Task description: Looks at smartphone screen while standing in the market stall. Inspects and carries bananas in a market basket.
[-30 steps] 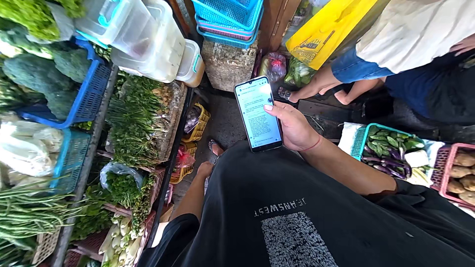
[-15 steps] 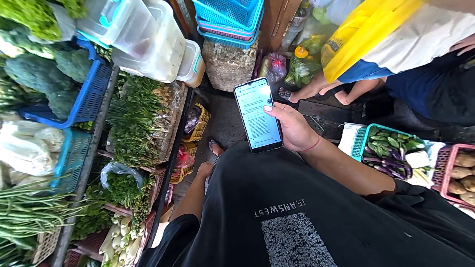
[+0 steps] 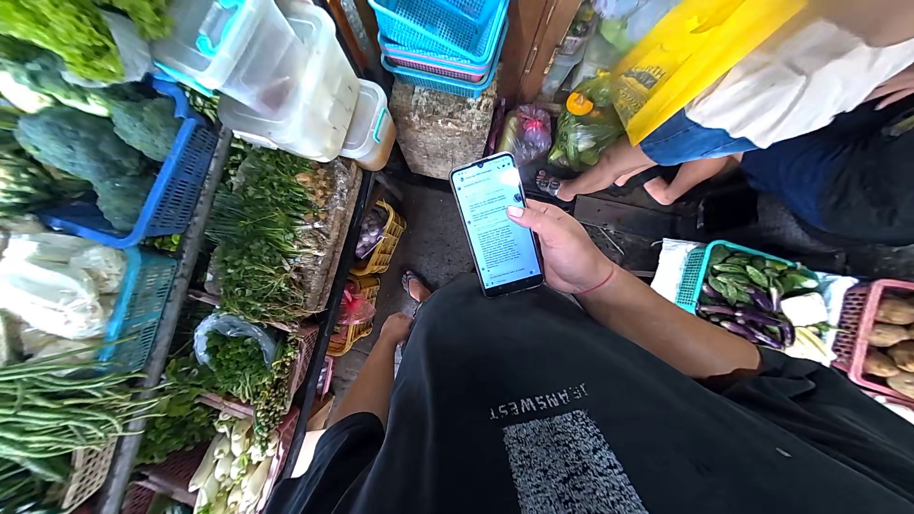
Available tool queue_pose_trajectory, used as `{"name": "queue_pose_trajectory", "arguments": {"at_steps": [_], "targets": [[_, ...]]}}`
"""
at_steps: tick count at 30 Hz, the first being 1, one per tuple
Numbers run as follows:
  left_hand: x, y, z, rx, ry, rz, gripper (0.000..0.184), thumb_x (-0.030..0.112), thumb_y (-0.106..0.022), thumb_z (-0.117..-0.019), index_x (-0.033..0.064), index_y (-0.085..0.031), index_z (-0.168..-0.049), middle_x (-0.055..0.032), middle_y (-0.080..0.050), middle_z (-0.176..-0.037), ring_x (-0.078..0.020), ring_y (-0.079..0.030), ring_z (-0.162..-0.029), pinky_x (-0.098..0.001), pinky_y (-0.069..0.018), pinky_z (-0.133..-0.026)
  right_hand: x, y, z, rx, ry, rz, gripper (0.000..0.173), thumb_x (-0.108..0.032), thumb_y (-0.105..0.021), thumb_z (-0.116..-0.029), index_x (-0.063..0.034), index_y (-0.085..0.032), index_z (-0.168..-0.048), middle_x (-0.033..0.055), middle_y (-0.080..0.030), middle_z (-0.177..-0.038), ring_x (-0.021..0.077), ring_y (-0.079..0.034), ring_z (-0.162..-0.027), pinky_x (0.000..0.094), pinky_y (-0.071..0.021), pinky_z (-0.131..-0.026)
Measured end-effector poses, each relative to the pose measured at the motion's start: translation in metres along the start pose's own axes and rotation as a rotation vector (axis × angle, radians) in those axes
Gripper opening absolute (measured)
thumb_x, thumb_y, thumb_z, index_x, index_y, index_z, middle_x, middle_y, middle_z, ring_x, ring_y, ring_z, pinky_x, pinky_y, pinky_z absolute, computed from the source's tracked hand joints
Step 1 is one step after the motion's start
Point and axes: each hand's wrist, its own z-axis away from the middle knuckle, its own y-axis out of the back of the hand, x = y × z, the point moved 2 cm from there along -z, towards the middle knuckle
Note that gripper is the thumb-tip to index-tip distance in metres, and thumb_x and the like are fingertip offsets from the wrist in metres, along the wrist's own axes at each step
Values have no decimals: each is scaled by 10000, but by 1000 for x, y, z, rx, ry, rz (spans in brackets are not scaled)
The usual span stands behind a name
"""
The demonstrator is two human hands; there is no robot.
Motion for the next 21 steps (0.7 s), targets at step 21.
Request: {"name": "queue_pose_trajectory", "arguments": {"at_steps": [21], "targets": [[2, 3, 3, -4, -19, -33, 439, 423, -524, -1019, 39, -700, -1140, -211, -701, -1085, -351, -686, -981, -585, -531, -870, -1, 2, 1, 12, 12, 26, 357, -314, -423, -1093, -72, -624, -1262, 124, -732, -1071, 200, -737, -929, 394, -636, -799]]}}
